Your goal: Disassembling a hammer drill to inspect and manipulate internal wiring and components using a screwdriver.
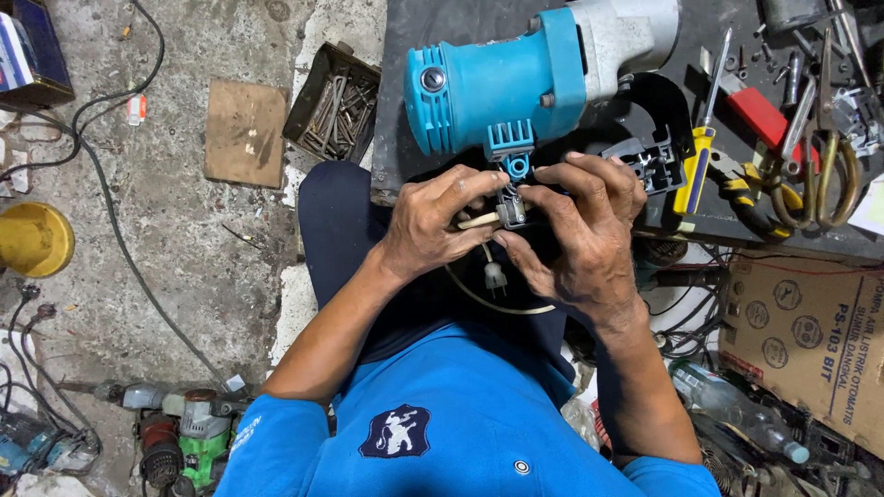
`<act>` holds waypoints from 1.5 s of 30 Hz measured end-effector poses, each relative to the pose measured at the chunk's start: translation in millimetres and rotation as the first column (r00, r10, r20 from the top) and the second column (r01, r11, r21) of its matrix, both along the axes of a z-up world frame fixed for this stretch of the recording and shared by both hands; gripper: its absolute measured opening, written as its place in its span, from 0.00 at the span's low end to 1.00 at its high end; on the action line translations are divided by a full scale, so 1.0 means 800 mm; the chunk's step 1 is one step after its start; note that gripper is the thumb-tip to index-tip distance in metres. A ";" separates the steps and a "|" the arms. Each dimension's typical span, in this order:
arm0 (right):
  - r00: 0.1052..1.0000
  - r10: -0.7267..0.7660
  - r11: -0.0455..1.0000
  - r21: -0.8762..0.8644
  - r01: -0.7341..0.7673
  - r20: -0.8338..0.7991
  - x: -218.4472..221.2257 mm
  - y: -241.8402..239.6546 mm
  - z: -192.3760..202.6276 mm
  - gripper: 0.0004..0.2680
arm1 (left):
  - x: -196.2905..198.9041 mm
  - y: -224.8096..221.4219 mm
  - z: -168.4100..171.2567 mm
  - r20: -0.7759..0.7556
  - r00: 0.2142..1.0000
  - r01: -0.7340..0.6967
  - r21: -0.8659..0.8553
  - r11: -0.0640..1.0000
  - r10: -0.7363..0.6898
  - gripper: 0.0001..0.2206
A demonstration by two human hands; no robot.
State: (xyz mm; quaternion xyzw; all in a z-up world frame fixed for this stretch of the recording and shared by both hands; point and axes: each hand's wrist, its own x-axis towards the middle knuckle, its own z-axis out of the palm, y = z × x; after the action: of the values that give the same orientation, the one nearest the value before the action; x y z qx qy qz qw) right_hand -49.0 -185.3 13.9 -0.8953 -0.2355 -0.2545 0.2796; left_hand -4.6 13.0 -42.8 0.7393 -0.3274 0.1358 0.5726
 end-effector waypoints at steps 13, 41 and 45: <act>1.000 0.010 0.999 -0.039 -0.010 -0.016 0.005 0.002 0.016 0.12 | 0.002 0.002 0.002 0.015 1.000 0.026 0.048 0.999 -0.027 0.20; 0.994 -0.004 0.988 -0.154 -0.014 -0.113 0.006 -0.006 0.027 0.15 | 0.002 0.007 0.022 -0.039 0.999 0.029 0.199 0.980 -0.022 0.27; 0.994 -0.008 0.987 -0.163 -0.010 -0.107 0.007 -0.006 0.024 0.15 | 0.002 0.007 0.015 -0.043 0.999 0.035 0.197 0.980 -0.027 0.27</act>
State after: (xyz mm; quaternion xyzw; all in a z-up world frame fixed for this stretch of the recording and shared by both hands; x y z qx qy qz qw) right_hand -43.7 -190.1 33.1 -0.9274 -0.2408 -0.1859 0.2176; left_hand -3.1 18.9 -31.1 0.7901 -0.3391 0.0789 0.5046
